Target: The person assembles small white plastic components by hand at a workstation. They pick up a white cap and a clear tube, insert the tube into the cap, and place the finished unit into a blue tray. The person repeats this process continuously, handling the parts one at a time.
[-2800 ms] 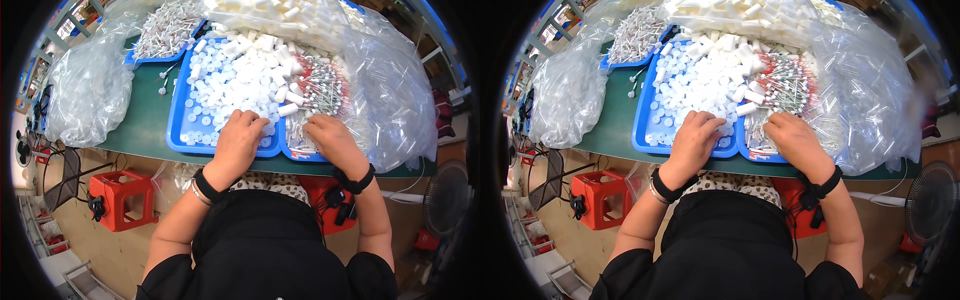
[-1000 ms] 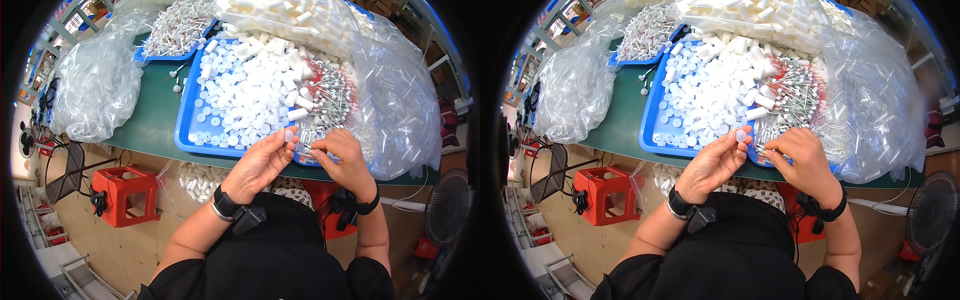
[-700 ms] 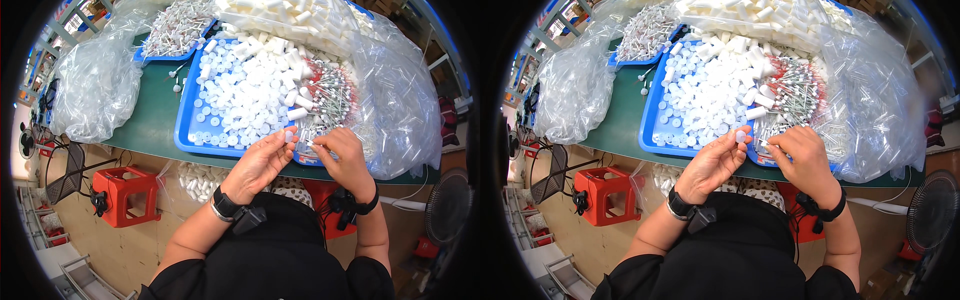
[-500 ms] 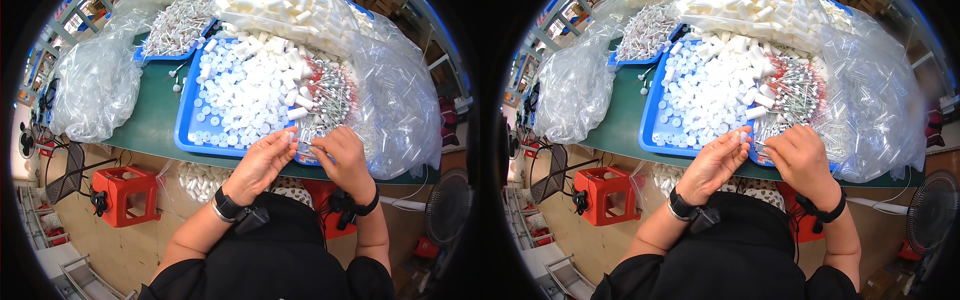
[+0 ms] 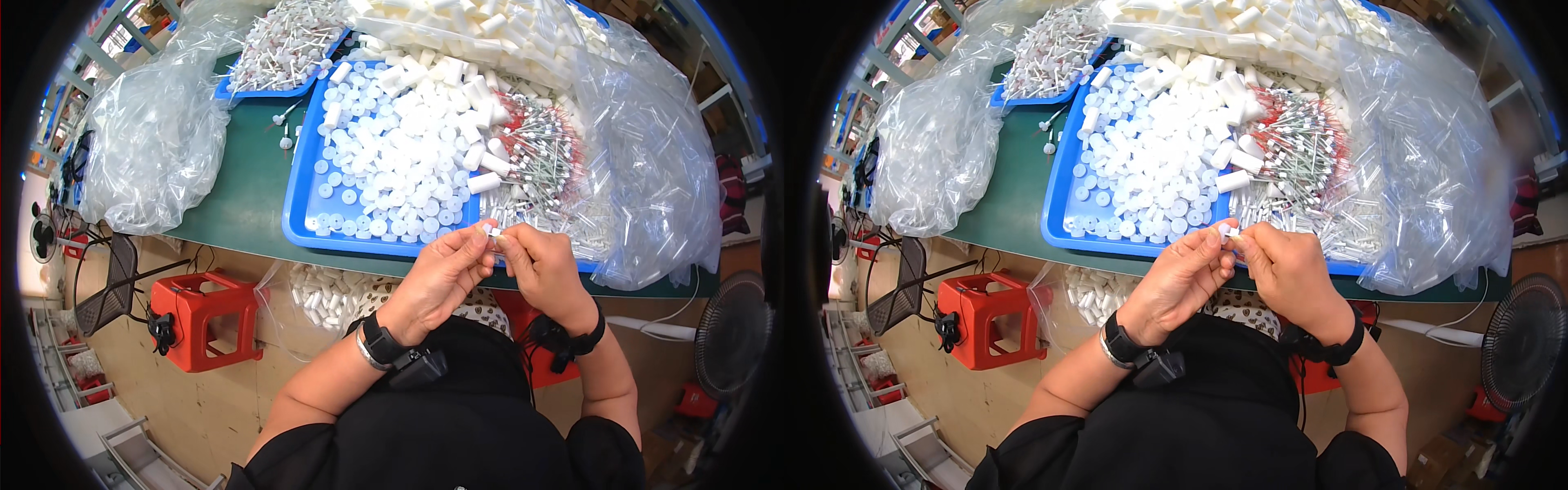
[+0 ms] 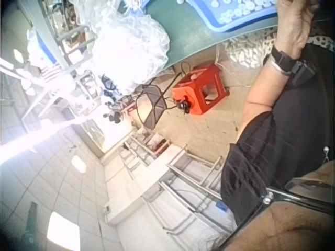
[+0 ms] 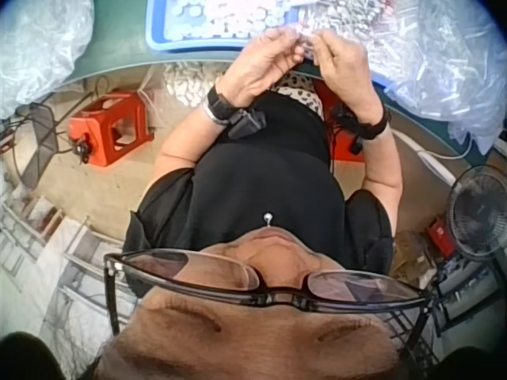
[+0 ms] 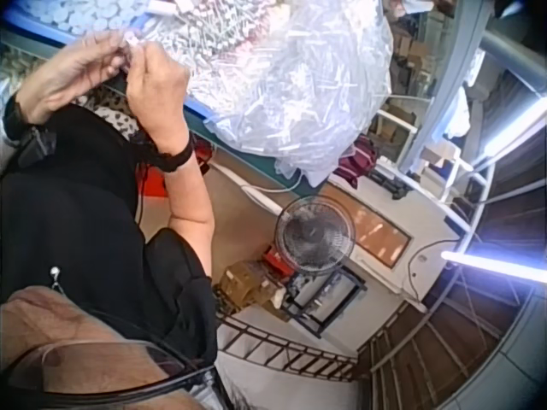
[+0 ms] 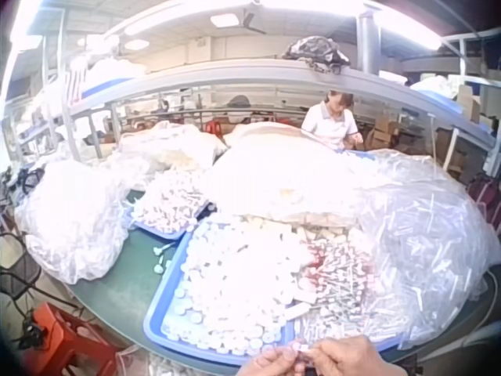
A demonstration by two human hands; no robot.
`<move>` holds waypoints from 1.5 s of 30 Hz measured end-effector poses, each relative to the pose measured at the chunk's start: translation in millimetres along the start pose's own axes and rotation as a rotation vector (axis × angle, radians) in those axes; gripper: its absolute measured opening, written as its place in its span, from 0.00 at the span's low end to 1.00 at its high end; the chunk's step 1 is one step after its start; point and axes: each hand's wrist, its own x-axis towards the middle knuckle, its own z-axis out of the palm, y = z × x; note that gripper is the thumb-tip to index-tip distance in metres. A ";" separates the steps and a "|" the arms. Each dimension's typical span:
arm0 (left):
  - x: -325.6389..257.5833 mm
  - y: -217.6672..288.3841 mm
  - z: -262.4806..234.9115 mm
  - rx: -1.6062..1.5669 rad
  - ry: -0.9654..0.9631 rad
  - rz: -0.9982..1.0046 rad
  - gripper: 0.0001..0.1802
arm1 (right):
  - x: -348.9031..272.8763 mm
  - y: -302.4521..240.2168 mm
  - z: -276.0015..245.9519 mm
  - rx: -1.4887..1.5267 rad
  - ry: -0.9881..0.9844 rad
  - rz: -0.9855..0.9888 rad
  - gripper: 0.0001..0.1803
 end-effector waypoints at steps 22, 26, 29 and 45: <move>-8.9 27.0 14.4 0.160 0.241 0.107 0.21 | -19.1 42.4 -64.6 -0.647 -0.065 -0.127 0.05; -8.0 23.1 12.6 0.173 0.229 0.076 0.20 | -18.8 49.6 -53.4 -0.792 -0.064 -0.112 0.04; -6.7 23.7 7.1 0.188 0.201 0.083 0.20 | -14.9 56.1 -47.7 -0.787 -0.042 -0.124 0.04; -1.9 18.2 20.6 0.176 0.189 0.124 0.19 | -6.9 25.9 -39.0 -0.260 0.026 -0.091 0.05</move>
